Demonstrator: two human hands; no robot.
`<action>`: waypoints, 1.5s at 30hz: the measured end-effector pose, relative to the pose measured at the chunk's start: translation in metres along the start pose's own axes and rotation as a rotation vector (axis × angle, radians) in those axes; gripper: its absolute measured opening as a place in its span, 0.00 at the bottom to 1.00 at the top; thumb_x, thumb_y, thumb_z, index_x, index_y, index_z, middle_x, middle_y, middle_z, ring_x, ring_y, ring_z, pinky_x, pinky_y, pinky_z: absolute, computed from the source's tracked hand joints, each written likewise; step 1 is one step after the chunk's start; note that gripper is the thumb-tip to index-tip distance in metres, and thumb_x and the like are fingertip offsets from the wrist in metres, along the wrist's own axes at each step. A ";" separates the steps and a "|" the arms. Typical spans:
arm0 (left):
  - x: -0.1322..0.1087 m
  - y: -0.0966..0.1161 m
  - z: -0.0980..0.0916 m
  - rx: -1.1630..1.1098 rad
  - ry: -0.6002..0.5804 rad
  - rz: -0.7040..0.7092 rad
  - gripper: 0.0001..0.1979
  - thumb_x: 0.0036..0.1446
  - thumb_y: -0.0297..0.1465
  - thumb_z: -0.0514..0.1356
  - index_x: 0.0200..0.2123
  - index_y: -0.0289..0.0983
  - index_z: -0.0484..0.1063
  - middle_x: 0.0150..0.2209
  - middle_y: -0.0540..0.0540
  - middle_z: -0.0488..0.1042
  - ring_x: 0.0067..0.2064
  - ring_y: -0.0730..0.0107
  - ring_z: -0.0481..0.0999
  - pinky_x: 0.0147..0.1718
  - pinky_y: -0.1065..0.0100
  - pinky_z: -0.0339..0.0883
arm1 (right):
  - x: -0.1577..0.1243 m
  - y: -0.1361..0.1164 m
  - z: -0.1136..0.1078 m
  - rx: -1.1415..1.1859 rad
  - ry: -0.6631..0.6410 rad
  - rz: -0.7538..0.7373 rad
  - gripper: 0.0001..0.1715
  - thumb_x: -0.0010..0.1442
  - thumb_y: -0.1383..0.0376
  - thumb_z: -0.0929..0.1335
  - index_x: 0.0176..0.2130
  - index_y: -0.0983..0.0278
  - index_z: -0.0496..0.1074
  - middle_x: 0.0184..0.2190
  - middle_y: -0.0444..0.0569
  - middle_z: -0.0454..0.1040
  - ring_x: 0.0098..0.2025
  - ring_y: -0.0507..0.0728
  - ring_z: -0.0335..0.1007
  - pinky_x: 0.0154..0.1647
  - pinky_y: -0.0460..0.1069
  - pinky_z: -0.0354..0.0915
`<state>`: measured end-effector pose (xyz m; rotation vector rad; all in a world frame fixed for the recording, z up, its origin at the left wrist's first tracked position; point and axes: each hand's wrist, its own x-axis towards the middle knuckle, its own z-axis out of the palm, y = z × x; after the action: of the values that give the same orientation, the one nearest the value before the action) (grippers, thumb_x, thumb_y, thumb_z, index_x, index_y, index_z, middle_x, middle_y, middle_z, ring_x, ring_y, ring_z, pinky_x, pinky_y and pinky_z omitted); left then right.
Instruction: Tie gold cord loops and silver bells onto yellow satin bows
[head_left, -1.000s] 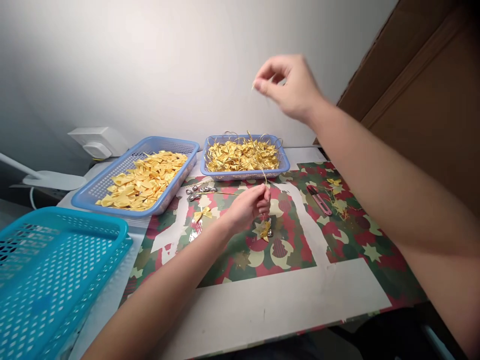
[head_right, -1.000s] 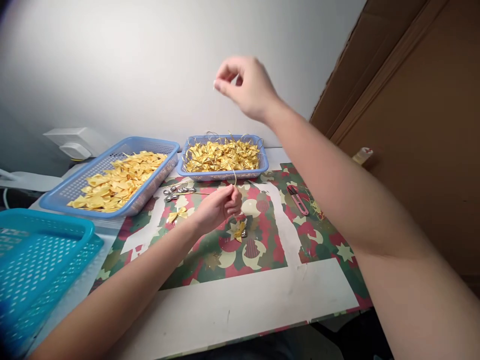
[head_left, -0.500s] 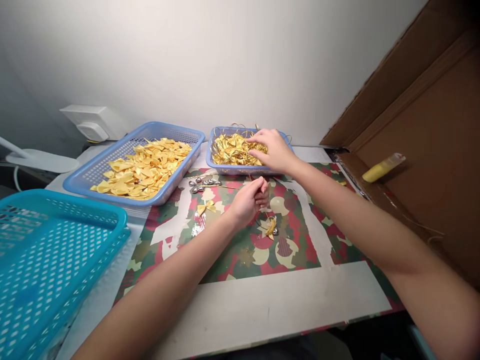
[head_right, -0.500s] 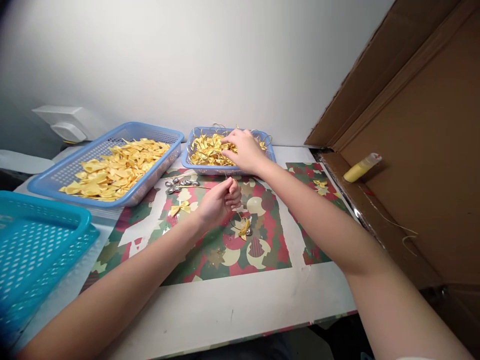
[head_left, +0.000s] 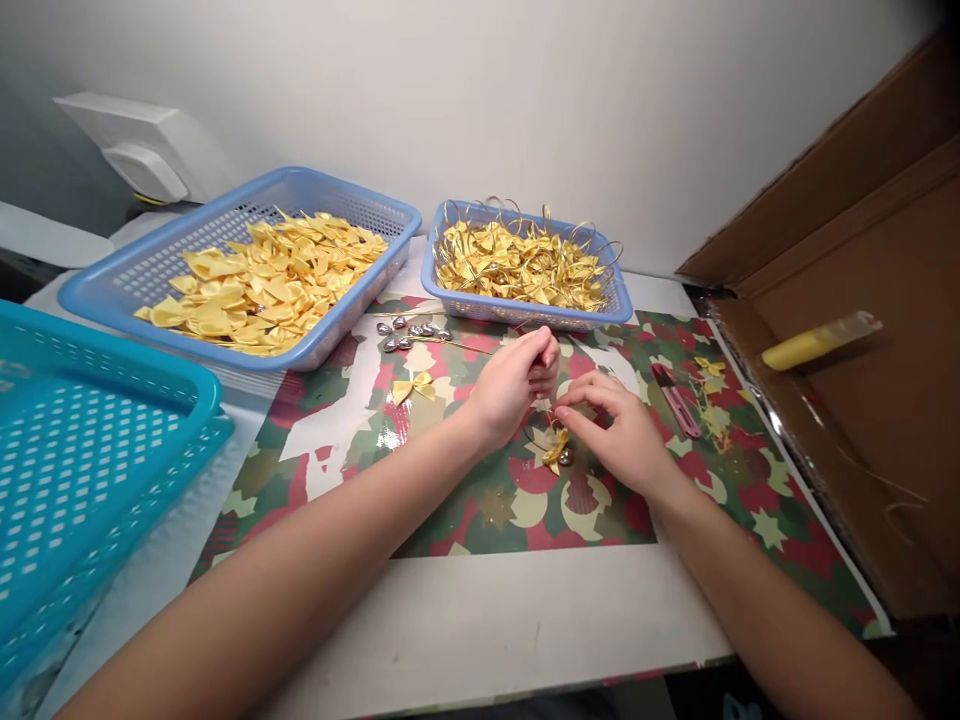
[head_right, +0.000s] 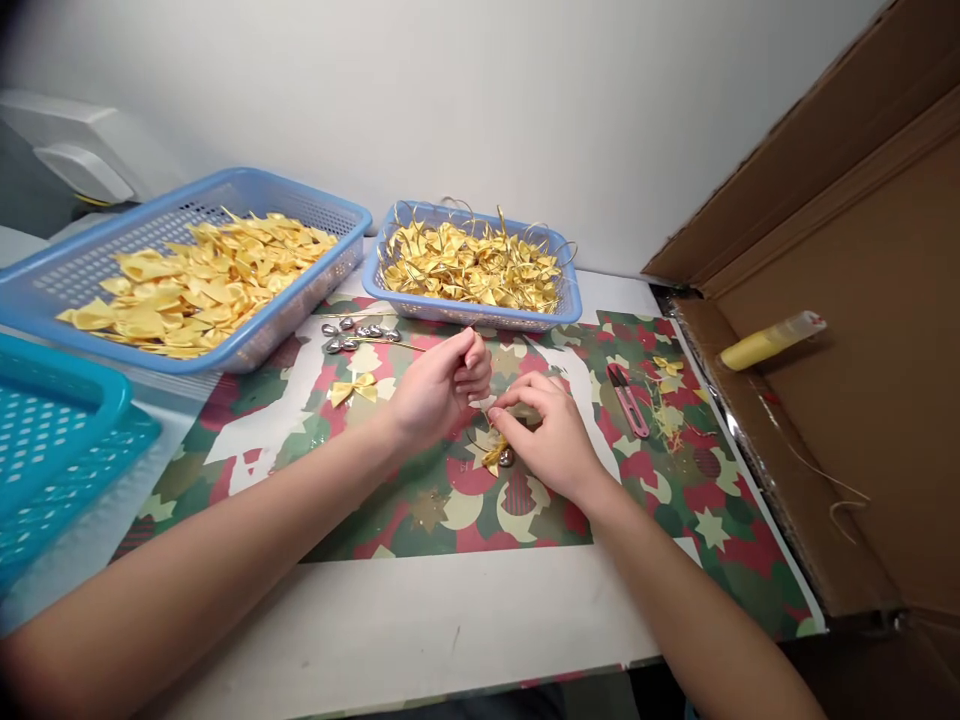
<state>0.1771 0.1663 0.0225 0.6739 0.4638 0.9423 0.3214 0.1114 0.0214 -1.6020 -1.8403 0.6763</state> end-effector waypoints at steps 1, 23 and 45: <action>0.000 0.001 0.001 -0.002 0.001 0.005 0.20 0.67 0.33 0.49 0.21 0.36 0.58 0.18 0.56 0.48 0.18 0.79 0.48 0.19 0.78 0.48 | 0.001 0.000 -0.001 0.007 -0.020 0.012 0.06 0.58 0.61 0.68 0.31 0.59 0.76 0.35 0.48 0.72 0.43 0.59 0.66 0.45 0.55 0.61; 0.002 0.007 0.001 -0.022 0.121 0.061 0.21 0.68 0.28 0.48 0.19 0.35 0.57 0.18 0.56 0.48 0.17 0.81 0.49 0.18 0.78 0.45 | 0.004 0.004 -0.004 -0.112 -0.255 0.001 0.10 0.59 0.61 0.68 0.28 0.58 0.77 0.35 0.48 0.66 0.43 0.59 0.60 0.49 0.55 0.60; 0.002 0.004 0.002 0.072 0.129 0.134 0.21 0.67 0.25 0.47 0.19 0.35 0.57 0.18 0.56 0.50 0.19 0.80 0.49 0.19 0.76 0.46 | 0.004 0.002 -0.005 -0.149 -0.260 -0.020 0.09 0.59 0.62 0.68 0.29 0.59 0.76 0.35 0.47 0.66 0.43 0.57 0.60 0.49 0.53 0.58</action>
<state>0.1775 0.1685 0.0266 0.7185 0.5742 1.1046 0.3265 0.1160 0.0238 -1.6506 -2.1351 0.7858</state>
